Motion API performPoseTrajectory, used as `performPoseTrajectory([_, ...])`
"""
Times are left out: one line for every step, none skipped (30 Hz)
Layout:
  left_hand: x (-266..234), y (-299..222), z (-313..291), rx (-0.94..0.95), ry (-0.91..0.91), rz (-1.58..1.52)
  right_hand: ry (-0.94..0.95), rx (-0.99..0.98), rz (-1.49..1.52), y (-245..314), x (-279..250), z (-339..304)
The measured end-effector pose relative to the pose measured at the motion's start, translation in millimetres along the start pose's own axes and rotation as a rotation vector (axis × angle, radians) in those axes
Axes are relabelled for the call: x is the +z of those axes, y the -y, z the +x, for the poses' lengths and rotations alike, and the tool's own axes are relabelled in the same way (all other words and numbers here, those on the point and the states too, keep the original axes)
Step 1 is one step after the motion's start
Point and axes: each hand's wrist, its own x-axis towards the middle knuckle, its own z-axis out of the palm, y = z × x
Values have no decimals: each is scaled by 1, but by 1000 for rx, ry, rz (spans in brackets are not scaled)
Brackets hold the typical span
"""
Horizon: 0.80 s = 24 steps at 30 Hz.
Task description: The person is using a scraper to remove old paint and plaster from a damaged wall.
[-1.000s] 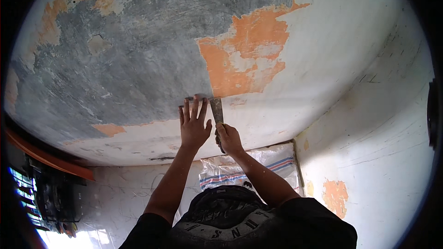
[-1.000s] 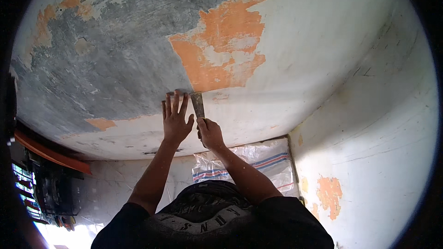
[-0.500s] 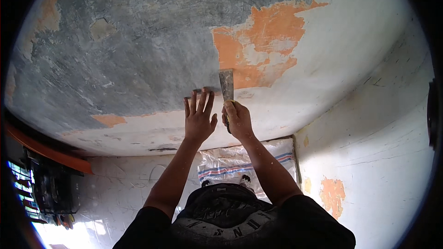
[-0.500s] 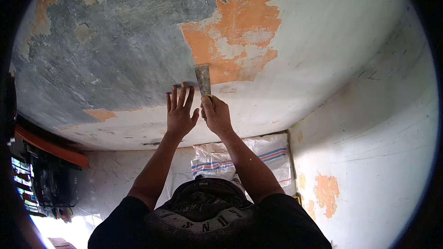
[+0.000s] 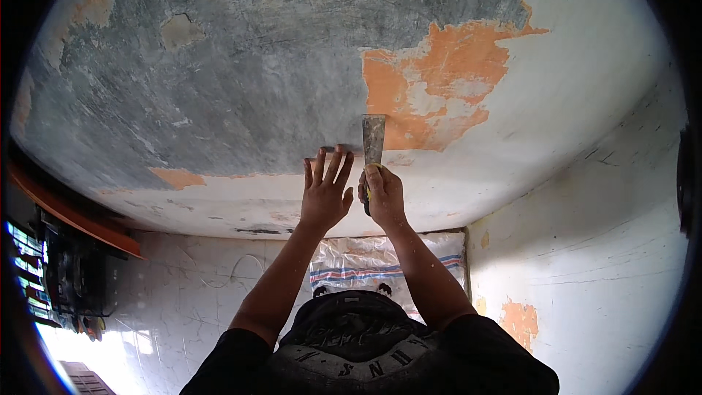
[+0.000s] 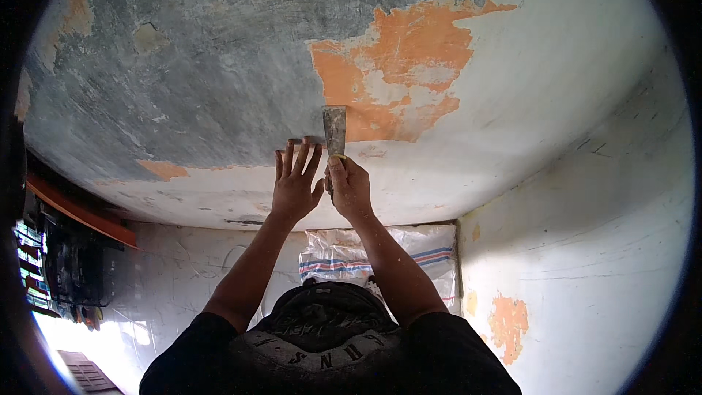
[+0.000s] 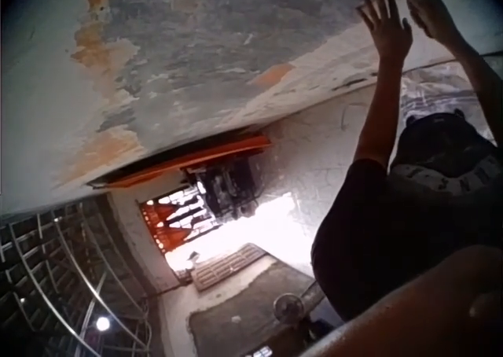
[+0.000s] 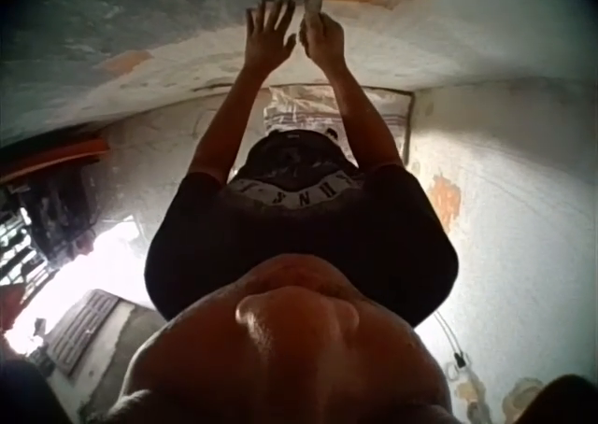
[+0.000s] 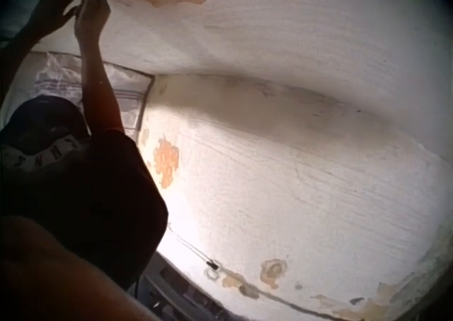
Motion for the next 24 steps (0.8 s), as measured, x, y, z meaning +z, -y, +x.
performPoseTrajectory([0,0,0,0,-4,0,6,-2,15,2,0,2])
performPoseTrajectory([2,0,0,-3,0,-2,4,-1,-28,-6,-6,-1])
performPoseTrajectory([2,0,0,-6,3,-4,5,-4,-31,-17,-11,-7])
performPoseTrajectory([3,0,0,-9,-1,-2,-9,65,-67,-31,-16,-15])
performPoseTrajectory([4,-1,1,0,-8,-12,-27,135,-106,-41,-20,-23])
performPoseTrajectory([5,-2,1,10,-14,-23,-28,134,-110,-52,-23,-28])
performPoseTrajectory([5,-2,1,5,-17,-21,-45,167,-94,-55,-22,-31])
performPoseTrajectory([5,-1,1,9,-16,-20,-62,200,-79,-57,-22,-32])
performPoseTrajectory([5,0,1,15,-14,-19,-59,199,-80,-60,-22,-31])
performPoseTrajectory([4,-1,-1,14,-11,-20,-51,206,-61,-50,-16,-30])
performPoseTrajectory([5,0,-1,11,-9,-19,-45,210,-42,-41,-11,-27])
performPoseTrajectory([5,1,0,9,-8,-18,-43,196,-51,-33,-7,-25])
performPoseTrajectory([5,2,0,11,-7,-17,-44,196,-49,-21,-4,-21])
performPoseTrajectory([4,2,0,7,-8,-20,-47,122,-57,-7,-2,-16])
performPoseTrajectory([4,1,0,4,-9,-22,-50,49,-64,5,-1,-9])
performPoseTrajectory([1,0,-1,8,-7,-24,-55,23,-16,15,-2,-3])
performPoseTrajectory([0,0,0,7,1,-13,-45,-20,0,23,-5,3])
performPoseTrajectory([-1,-1,1,6,8,-2,-49,-31,-12,24,-8,6])
performPoseTrajectory([-1,0,0,5,6,0,-48,-43,-24,24,-10,8])
performPoseTrajectory([1,0,0,4,6,3,-49,-47,-26,18,-14,7])
performPoseTrajectory([1,0,0,1,5,5,-32,-13,-79,3,-19,1])
performPoseTrajectory([2,-2,0,2,2,2,-17,21,-135,-12,-25,-7])
performPoseTrajectory([3,-3,0,2,4,-6,-23,93,-140,-30,-26,-18])
performPoseTrajectory([3,-4,1,3,2,-15,-37,138,-96,-47,-26,-29])
